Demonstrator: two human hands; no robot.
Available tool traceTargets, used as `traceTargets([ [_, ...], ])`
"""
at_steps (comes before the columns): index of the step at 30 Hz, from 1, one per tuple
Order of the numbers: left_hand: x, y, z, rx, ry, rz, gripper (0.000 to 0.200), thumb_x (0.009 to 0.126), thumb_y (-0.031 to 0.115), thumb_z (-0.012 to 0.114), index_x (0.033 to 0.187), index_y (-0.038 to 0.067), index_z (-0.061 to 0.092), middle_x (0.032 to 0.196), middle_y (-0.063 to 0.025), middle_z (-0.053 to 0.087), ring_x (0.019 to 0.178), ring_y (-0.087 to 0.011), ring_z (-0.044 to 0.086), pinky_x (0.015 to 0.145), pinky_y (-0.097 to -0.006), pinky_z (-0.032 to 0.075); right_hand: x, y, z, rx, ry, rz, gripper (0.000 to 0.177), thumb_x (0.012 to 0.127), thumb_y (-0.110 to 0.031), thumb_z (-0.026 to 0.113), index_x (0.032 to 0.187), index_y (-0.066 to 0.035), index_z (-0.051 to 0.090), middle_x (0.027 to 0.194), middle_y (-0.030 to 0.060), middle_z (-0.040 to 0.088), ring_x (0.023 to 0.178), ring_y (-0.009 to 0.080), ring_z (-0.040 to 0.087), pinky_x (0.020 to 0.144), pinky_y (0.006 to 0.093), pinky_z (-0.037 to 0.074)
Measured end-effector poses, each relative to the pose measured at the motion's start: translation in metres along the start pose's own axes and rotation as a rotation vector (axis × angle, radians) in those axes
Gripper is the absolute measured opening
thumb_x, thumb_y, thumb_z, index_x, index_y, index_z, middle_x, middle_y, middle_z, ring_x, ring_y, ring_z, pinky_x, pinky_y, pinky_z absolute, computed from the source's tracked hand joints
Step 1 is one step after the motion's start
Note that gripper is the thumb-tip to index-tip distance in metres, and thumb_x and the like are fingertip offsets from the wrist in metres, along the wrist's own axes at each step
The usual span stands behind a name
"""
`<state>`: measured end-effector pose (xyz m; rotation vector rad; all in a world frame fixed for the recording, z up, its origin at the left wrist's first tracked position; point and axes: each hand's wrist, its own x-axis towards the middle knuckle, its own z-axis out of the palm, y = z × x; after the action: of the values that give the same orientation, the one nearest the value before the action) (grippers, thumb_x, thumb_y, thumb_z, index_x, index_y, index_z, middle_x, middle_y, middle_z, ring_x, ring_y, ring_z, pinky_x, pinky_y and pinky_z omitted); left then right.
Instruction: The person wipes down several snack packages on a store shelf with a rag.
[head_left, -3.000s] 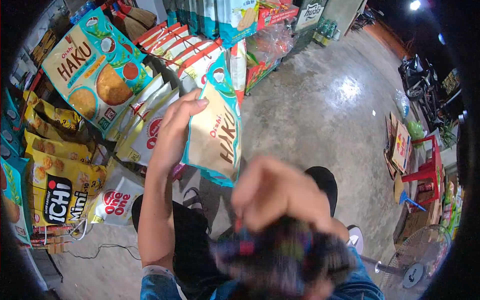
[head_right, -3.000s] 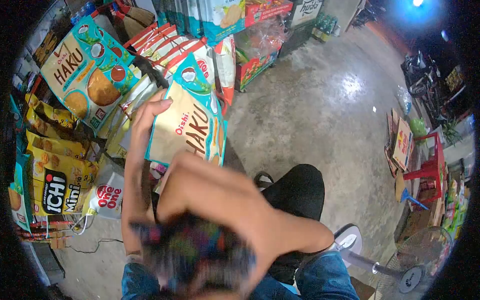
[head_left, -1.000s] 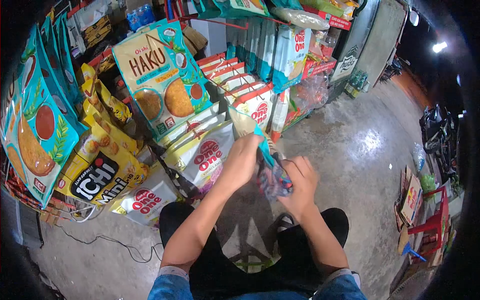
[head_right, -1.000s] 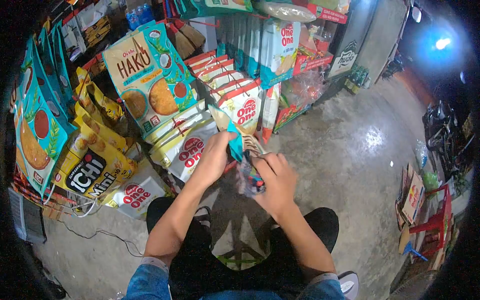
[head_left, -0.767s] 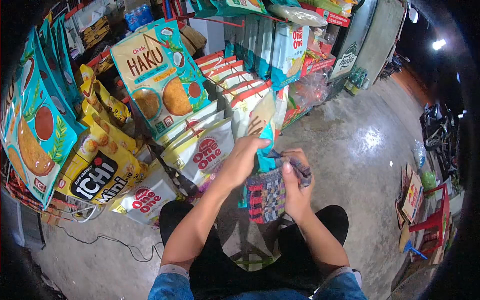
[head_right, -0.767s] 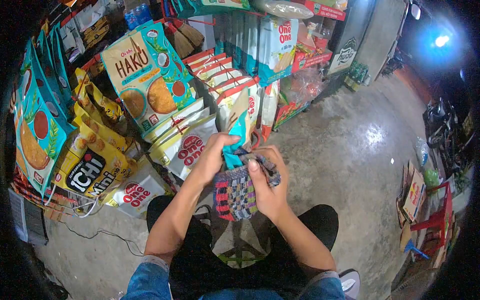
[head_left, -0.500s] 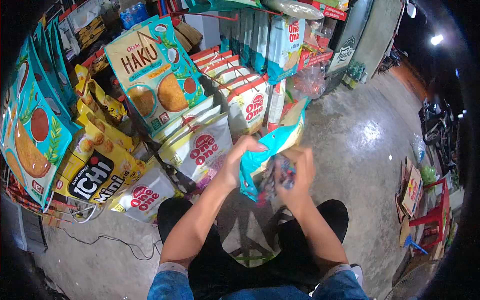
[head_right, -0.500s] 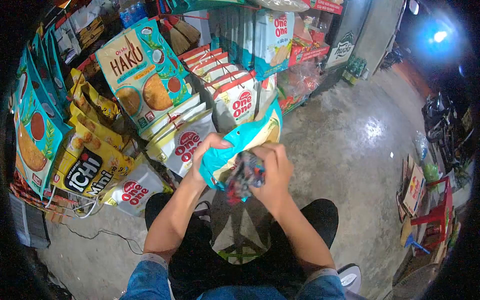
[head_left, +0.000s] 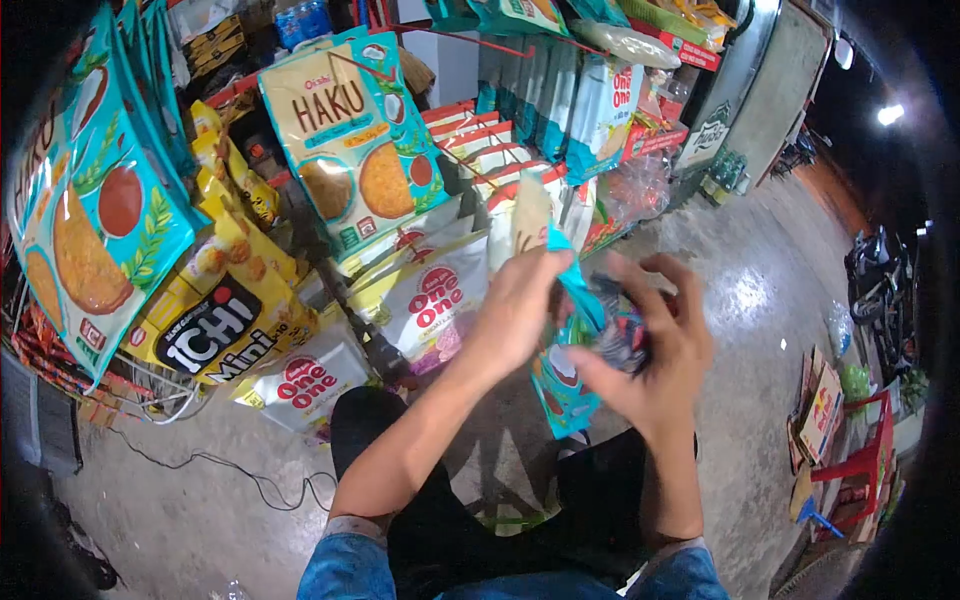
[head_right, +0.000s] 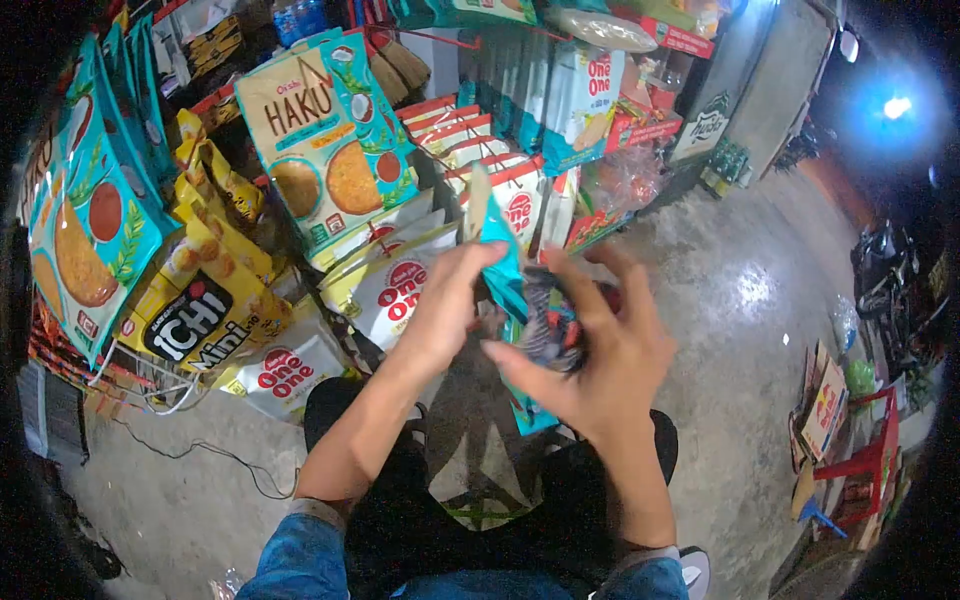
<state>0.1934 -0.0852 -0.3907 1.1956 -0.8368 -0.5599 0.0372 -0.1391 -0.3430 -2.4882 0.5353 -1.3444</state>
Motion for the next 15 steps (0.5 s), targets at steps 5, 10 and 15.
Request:
traceTargets([
  [5,-0.01,0.044,-0.01,0.054,-0.031,0.071,0.034,0.104,0.028,0.053,0.091,-0.003,0.06,0.078,-0.0109,0.061,0.075,-0.0238,0.06,0.071,-0.0362,0.045,0.007,-0.007,0.006,-0.11,-0.018,-0.068,0.044,0.068,-0.016,0.081,0.111,-0.01,0.077,0.105,0.0087,0.07,0.097,0.0245,0.067,0.081,0.035,0.053],
  [10,-0.012,0.089,-0.053,0.744,0.44,0.967,0.024,0.101,0.024,0.056,0.102,0.001,0.062,0.1,-0.015,0.063,0.098,-0.0328,0.059,0.094,-0.0481,0.038,0.052,-0.001,0.0,0.124,0.012,-0.229,0.029,0.081,-0.012,0.077,0.108,-0.003,0.075,0.101,0.0109,0.071,0.095,0.0221,0.066,0.083,0.0308,0.05],
  [15,-0.001,0.133,-0.12,1.033,0.231,0.841,0.028,0.1,0.027,0.059,0.105,0.0,0.064,0.098,-0.0173,0.066,0.099,-0.0309,0.063,0.094,-0.0507,0.04,0.099,-0.019,0.009,0.534,-0.219,0.018,0.029,0.092,-0.025,0.074,0.101,0.003,0.072,0.098,0.0084,0.072,0.087,0.0147,0.067,0.08,0.0269,0.05],
])
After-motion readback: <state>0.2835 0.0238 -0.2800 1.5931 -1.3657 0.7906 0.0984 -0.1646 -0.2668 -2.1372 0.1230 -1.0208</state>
